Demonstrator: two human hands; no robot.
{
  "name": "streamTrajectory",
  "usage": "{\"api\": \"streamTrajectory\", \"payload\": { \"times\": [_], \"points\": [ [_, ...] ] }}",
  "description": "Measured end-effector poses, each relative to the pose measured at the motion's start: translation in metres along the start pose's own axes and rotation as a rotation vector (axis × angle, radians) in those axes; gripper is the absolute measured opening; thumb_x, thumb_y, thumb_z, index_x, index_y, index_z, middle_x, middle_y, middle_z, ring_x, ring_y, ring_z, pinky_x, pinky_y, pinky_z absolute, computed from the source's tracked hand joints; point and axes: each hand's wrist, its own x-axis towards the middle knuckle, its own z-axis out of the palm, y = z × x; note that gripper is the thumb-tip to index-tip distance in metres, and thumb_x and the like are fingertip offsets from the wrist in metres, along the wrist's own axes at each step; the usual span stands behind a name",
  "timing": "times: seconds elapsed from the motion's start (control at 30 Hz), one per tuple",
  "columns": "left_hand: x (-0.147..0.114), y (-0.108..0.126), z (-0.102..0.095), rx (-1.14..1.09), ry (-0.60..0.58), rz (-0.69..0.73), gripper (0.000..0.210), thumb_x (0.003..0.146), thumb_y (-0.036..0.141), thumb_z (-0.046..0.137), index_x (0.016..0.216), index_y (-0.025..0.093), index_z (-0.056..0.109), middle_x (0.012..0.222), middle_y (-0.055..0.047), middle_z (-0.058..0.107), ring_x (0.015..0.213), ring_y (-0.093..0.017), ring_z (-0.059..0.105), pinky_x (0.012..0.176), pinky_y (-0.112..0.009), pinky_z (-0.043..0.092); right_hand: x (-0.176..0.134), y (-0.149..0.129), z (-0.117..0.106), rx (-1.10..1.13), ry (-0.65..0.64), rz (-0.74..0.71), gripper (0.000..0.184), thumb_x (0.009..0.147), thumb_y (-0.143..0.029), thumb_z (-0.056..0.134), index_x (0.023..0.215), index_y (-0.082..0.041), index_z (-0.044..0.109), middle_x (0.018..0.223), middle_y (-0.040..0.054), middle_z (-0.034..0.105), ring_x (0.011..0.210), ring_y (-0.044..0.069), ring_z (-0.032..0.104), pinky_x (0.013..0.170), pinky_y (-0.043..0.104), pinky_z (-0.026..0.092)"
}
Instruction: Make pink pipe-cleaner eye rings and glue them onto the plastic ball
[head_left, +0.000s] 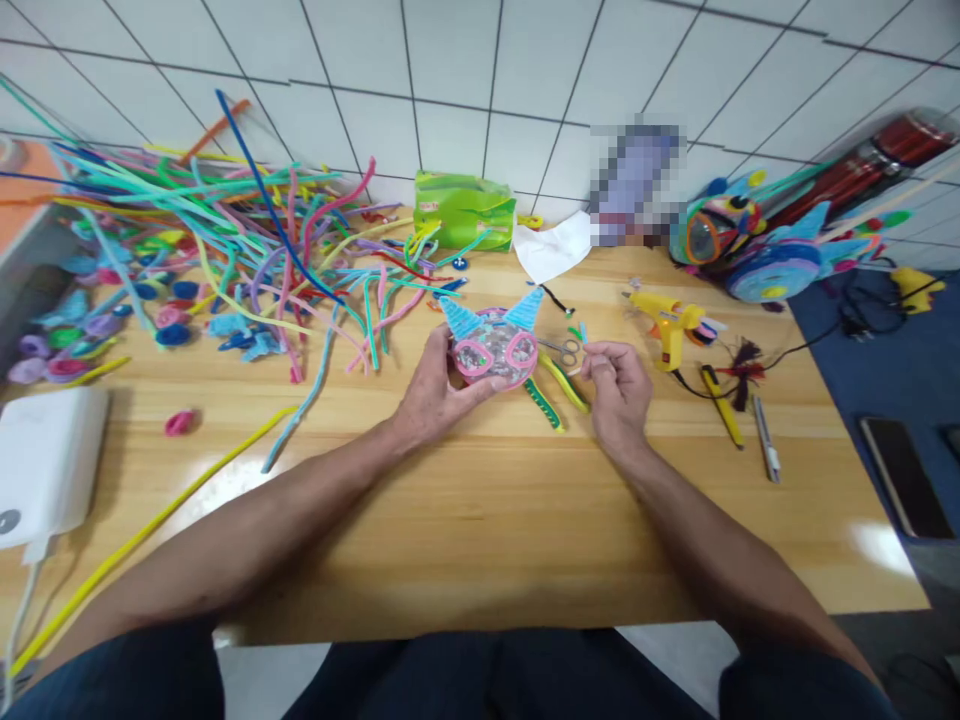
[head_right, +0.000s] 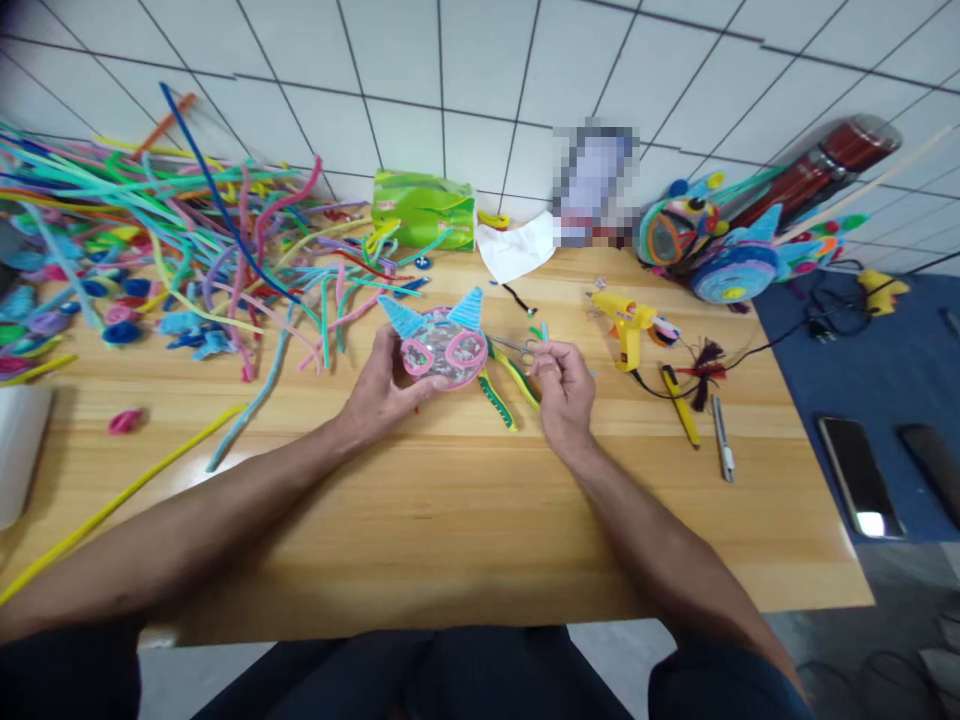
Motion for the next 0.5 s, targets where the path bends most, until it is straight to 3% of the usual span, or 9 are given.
{"api": "streamTrajectory", "payload": {
  "times": [0.13, 0.23, 0.5],
  "points": [
    [0.003, 0.007, 0.003, -0.041, -0.020, 0.027, 0.087, 0.080, 0.065, 0.097, 0.140, 0.024, 0.050, 0.140, -0.014, 0.067, 0.124, -0.030, 0.072, 0.108, -0.050, 0.063, -0.008, -0.003, 0.000, -0.120, -0.137, -0.058, 0.019, 0.099, -0.042, 0.072, 0.107, -0.025, 0.078, 0.083, -0.0007, 0.076, 0.077, 0.019, 0.070, 0.079, 0.036, 0.058],
    [0.003, 0.010, 0.003, -0.006, -0.013, 0.044, 0.082, 0.082, 0.063, 0.094, 0.139, 0.022, 0.051, 0.145, -0.017, 0.064, 0.131, -0.033, 0.069, 0.114, -0.052, 0.060, -0.009, -0.005, 0.000, -0.151, -0.195, -0.132, 0.021, 0.098, -0.041, 0.074, 0.111, -0.025, 0.078, 0.088, 0.0008, 0.079, 0.081, 0.021, 0.073, 0.082, 0.038, 0.060],
    [0.003, 0.017, -0.001, 0.015, -0.083, 0.078, 0.075, 0.089, 0.048, 0.087, 0.147, 0.020, 0.049, 0.152, -0.018, 0.061, 0.142, -0.037, 0.064, 0.124, -0.057, 0.054, -0.009, 0.002, -0.002, -0.274, -0.135, -0.088, 0.026, 0.092, -0.045, 0.078, 0.106, -0.024, 0.082, 0.095, 0.0079, 0.084, 0.086, 0.025, 0.079, 0.087, 0.044, 0.063]
  ]
}}
